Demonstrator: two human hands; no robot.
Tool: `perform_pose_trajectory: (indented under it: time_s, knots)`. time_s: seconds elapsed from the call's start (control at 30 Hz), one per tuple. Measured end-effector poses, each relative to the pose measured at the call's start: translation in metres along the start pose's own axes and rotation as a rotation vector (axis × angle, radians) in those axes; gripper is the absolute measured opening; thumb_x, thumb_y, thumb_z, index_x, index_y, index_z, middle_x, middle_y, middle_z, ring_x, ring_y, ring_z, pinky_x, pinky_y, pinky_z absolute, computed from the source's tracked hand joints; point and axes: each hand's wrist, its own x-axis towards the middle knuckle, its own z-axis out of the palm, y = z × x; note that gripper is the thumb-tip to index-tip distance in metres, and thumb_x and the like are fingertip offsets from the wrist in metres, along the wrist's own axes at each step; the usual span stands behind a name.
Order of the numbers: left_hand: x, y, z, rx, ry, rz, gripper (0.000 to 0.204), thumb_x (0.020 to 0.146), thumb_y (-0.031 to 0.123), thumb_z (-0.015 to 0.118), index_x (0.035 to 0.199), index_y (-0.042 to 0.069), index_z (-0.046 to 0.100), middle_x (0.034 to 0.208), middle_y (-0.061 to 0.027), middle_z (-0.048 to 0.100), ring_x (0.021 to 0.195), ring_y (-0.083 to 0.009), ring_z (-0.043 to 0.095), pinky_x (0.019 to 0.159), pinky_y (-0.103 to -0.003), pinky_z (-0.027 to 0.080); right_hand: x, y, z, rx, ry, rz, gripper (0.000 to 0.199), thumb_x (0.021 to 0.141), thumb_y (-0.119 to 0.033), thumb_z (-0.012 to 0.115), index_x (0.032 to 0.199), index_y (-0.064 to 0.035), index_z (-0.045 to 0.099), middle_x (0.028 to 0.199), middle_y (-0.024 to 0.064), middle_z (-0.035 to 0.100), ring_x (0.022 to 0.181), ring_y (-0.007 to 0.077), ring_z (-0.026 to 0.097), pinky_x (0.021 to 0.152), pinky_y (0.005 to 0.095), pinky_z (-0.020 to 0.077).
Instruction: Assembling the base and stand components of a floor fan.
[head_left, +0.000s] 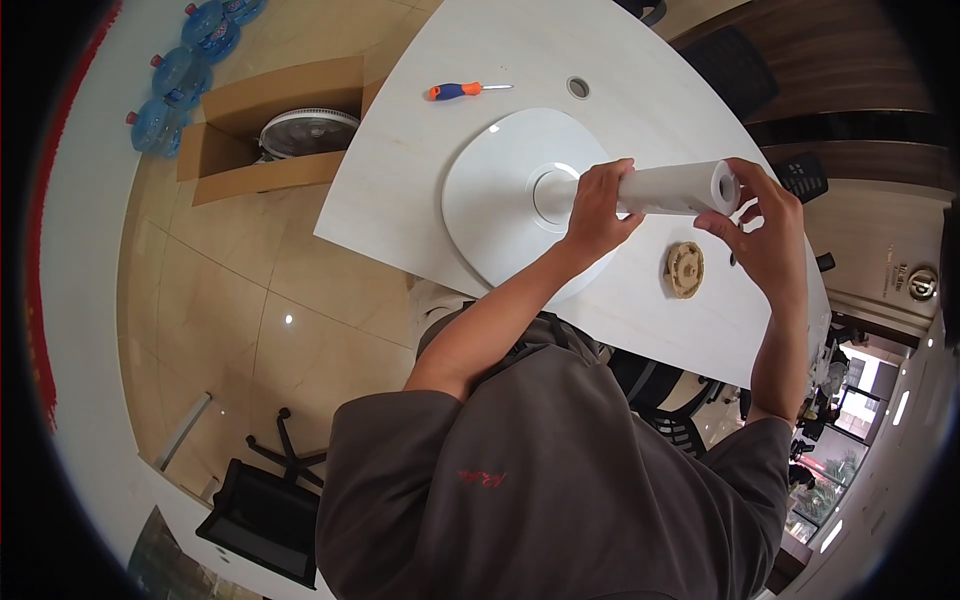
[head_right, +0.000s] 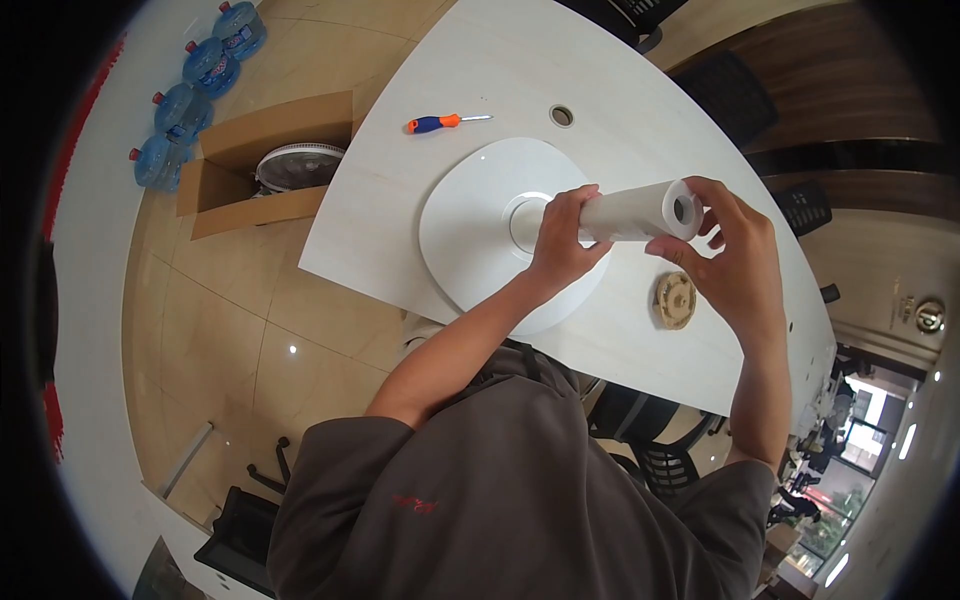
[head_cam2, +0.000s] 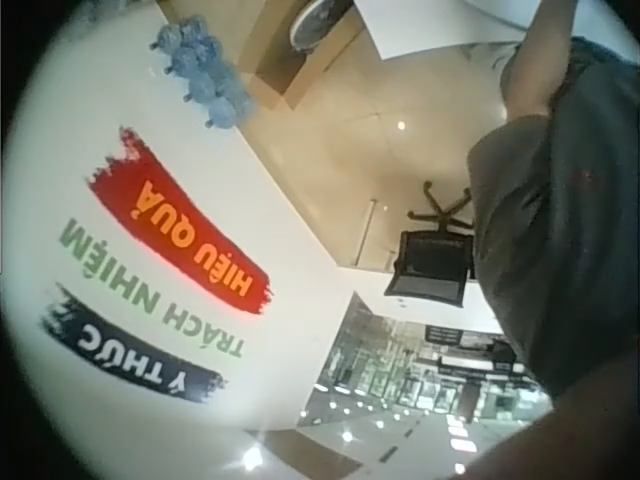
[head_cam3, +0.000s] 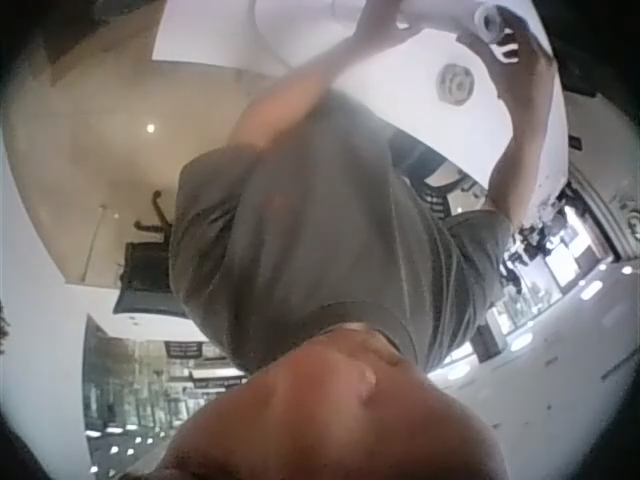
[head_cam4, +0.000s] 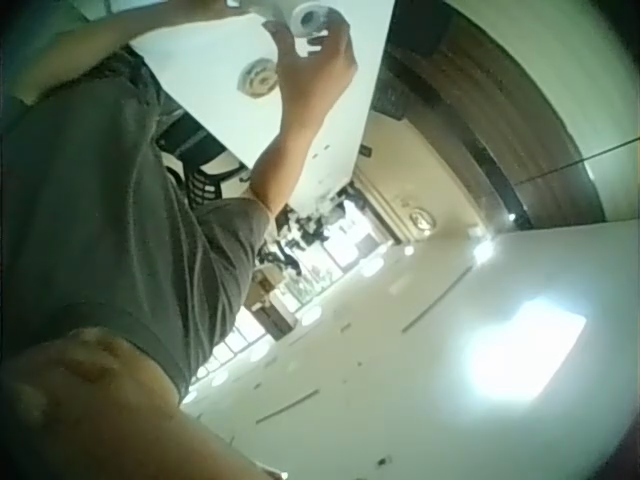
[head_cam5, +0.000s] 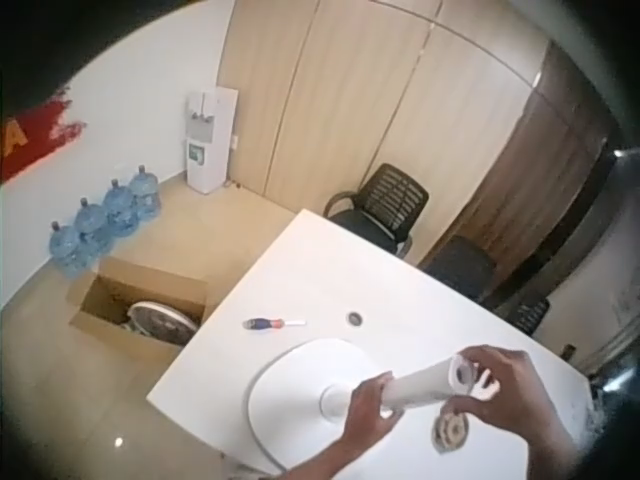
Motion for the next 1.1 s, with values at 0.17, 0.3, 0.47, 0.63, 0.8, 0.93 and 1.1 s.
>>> perform_pose_trajectory:
  time_s: [0.17, 0.3, 0.47, 0.63, 0.8, 0.93, 1.1]
  knots:
    - [-0.001, -0.003, -0.001, -0.047, -0.010, -0.078, 0.069, 0.067, 0.011, 0.076, 0.126, 0.009, 0.041, 0.114, -0.0141, 0.053, 0.106, -0.0331, 0.051, 0.093, -0.044, 0.040, 0.006, -0.032, -0.008, 0.014, 0.080, -0.084, 0.058, 0.064, -0.015, 0.084, 0.118, -0.0107, 0.063, 0.129, 0.0095, 0.058, 0.099, 0.0243, 0.064, 0.070, 0.0337, 0.0558]
    - [0.003, -0.003, -0.006, -0.114, -0.080, -0.102, 0.067, 0.068, 0.013, 0.075, 0.126, 0.008, 0.040, 0.116, -0.0146, 0.052, 0.108, -0.0340, 0.051, 0.095, -0.045, 0.040, 0.009, -0.024, 0.000, 0.015, 0.033, -0.254, 0.049, 0.067, -0.006, 0.081, 0.114, -0.0083, 0.065, 0.125, 0.0110, 0.061, 0.104, 0.0284, 0.065, 0.074, 0.0347, 0.0573]
    - [-0.002, -0.006, -0.020, -0.028, 0.055, 0.040, 0.069, 0.069, 0.014, 0.079, 0.126, 0.004, 0.042, 0.118, -0.0156, 0.053, 0.108, -0.0328, 0.054, 0.090, -0.041, 0.045, 0.017, -0.020, -0.002, -0.025, 0.023, -0.057, 0.053, 0.064, -0.024, 0.084, 0.109, -0.0050, 0.066, 0.112, 0.0141, 0.065, 0.093, 0.0279, 0.068, 0.072, 0.0354, 0.0587]
    - [-0.041, -0.039, -0.075, 0.014, 0.167, 0.000, 0.061, 0.072, 0.014, 0.079, 0.122, 0.001, 0.046, 0.120, -0.0177, 0.052, 0.110, -0.0343, 0.053, 0.094, -0.041, 0.043, 0.025, -0.020, 0.001, -0.197, 0.181, -0.008, 0.068, 0.055, -0.039, 0.085, 0.111, -0.0058, 0.063, 0.110, 0.0128, 0.065, 0.089, 0.0255, 0.068, 0.073, 0.0364, 0.0581]
    - [-0.097, -0.070, -0.143, 0.212, 0.265, -0.206, 0.048, 0.079, 0.013, 0.073, 0.119, 0.000, 0.049, 0.115, -0.0169, 0.055, 0.107, -0.0331, 0.053, 0.093, -0.040, 0.043, 0.028, -0.025, 0.005, -0.153, 0.059, -0.113, 0.055, 0.062, -0.019, 0.085, 0.112, -0.0098, 0.063, 0.109, 0.0086, 0.064, 0.094, 0.0247, 0.067, 0.073, 0.0362, 0.0574]
    - [-0.125, -0.075, -0.175, 0.248, 0.330, -0.280, 0.042, 0.082, 0.013, 0.070, 0.117, 0.002, 0.050, 0.115, -0.0140, 0.057, 0.107, -0.0278, 0.056, 0.091, -0.039, 0.043, 0.027, -0.017, -0.003, -0.115, 0.013, -0.096, 0.046, 0.066, -0.005, 0.082, 0.109, -0.0092, 0.065, 0.104, 0.0060, 0.064, 0.091, 0.0232, 0.066, 0.069, 0.0328, 0.0561]
    - [-0.150, -0.079, -0.193, 0.263, 0.364, -0.383, 0.040, 0.083, 0.014, 0.068, 0.117, 0.002, 0.050, 0.116, -0.0143, 0.056, 0.108, -0.0285, 0.053, 0.092, -0.040, 0.042, 0.029, -0.016, -0.005, -0.131, -0.006, -0.082, 0.045, 0.065, -0.004, 0.083, 0.107, -0.0088, 0.067, 0.102, 0.0046, 0.065, 0.085, 0.0185, 0.066, 0.060, 0.0277, 0.0513]
